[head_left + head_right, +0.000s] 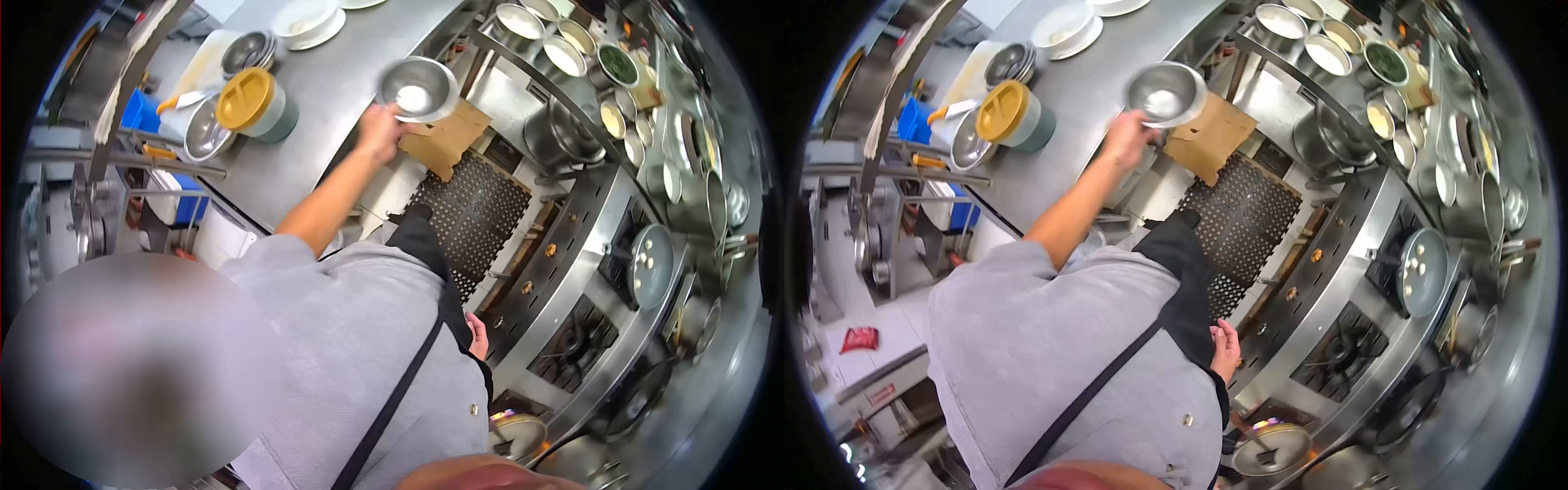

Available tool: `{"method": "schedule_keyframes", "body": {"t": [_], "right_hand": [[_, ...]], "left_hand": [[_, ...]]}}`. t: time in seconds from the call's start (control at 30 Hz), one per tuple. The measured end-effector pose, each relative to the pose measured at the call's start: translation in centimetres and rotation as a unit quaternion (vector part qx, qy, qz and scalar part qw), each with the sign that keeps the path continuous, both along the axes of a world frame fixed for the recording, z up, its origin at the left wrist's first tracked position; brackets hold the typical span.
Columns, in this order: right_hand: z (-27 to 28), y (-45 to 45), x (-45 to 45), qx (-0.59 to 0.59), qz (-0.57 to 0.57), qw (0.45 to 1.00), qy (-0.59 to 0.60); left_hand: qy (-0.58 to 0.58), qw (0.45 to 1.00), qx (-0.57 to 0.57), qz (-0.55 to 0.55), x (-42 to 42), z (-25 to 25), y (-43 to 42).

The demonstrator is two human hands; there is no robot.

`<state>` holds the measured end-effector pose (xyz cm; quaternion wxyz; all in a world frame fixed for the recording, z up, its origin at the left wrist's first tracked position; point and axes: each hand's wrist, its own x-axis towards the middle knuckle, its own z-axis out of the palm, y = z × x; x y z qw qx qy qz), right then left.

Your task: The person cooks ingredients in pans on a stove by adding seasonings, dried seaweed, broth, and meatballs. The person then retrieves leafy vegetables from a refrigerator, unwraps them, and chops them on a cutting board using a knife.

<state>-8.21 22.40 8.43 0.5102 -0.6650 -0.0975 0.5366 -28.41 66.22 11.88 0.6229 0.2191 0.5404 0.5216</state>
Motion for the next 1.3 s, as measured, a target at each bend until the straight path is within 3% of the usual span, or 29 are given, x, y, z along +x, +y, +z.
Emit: {"method": "schedule_keyframes", "body": {"t": [0.1, 0.17, 0.23, 0.33, 0.4, 0.53, 0.57, 0.6, 0.67, 0.73, 0.77, 0.87, 0.97, 1.0, 1.07, 1.17, 1.27, 1.3], "right_hand": [[2.4, 3.2, 1.3, -0.003, 0.037, 0.999, -0.002], [2.5, 4.0, 1.8, 0.011, 0.042, 0.999, 0.013], [3.0, 4.5, 1.7, 0.01, 0.055, 0.998, 0.016], [3.3, 3.8, 1.1, 0.006, 0.059, 0.998, 0.0], [2.7, 2.6, 0.7, 0.007, 0.039, 0.999, -0.017], [0.4, -3.8, -1.6, -0.006, -0.038, 0.997, -0.069], [1.4, -4.3, -3.5, -0.024, -0.162, 0.987, -0.005], [1.1, -5.7, -4.4, -0.027, -0.234, 0.972, 0.016], [-0.8, -8.5, -7.2, -0.037, -0.392, 0.919, 0.013], [-3.3, -10.3, -9.2, -0.045, -0.566, 0.816, 0.109], [-3.1, -10.6, -9.6, 0.006, -0.622, 0.772, 0.132], [-0.9, -10.2, -8.4, 0.097, -0.714, 0.684, 0.117], [-2.0, -12.0, -6.6, 0.3, -0.734, 0.608, 0.055], [-1.0, -11.8, -4.9, 0.304, -0.744, 0.593, 0.052], [2.6, -12.3, -1.5, 0.443, -0.726, 0.522, 0.06], [-2.9, -15.7, 1.2, 0.518, -0.699, 0.492, -0.007], [0.4, -16.1, 0.1, 0.419, -0.759, 0.498, -0.007], [2.8, -15.7, -0.6, 0.312, -0.803, 0.507, -0.031]], "left_hand": [[-0.021, 0.982, 0.098, 0.157, -8.3, 3.2, 2.3], [-0.02, 0.948, 0.22, 0.228, -11.7, 6.2, 4.4], [-0.035, 0.914, 0.267, 0.302, -15.0, 8.0, 7.5], [-0.147, 0.89, 0.291, 0.32, -18.0, 10.1, 10.8], [-0.102, 0.9, 0.237, 0.351, -14.8, 11.5, 9.5], [-0.038, 0.978, 0.205, 0.015, -5.2, 2.2, 6.5], [-0.091, 0.975, 0.176, -0.101, -0.1, 1.2, 3.7], [-0.052, 0.967, 0.118, -0.219, 4.6, 0.4, 0.8], [0.007, 0.91, 0.043, -0.413, 13.0, -1.9, -5.1], [0.015, 0.829, 0.047, -0.557, 18.9, -3.8, -9.6], [0.041, 0.796, 0.058, -0.601, 21.4, -3.8, -11.3], [0.146, 0.703, 0.148, -0.68, 27.9, -5.3, -12.4], [0.12, 0.7, 0.228, -0.666, 33.9, -5.6, -12.1], [0.114, 0.705, 0.261, -0.649, 36.2, -5.0, -11.9], [0.15, 0.7, 0.322, -0.62, 40.3, -3.7, -11.1], [0.143, 0.666, 0.326, -0.656, 46.1, -2.3, -9.9], [0.149, 0.646, 0.336, -0.669, 50.9, -2.8, -8.7], [0.177, 0.629, 0.354, -0.669, 51.9, -2.8, -8.8]]}}
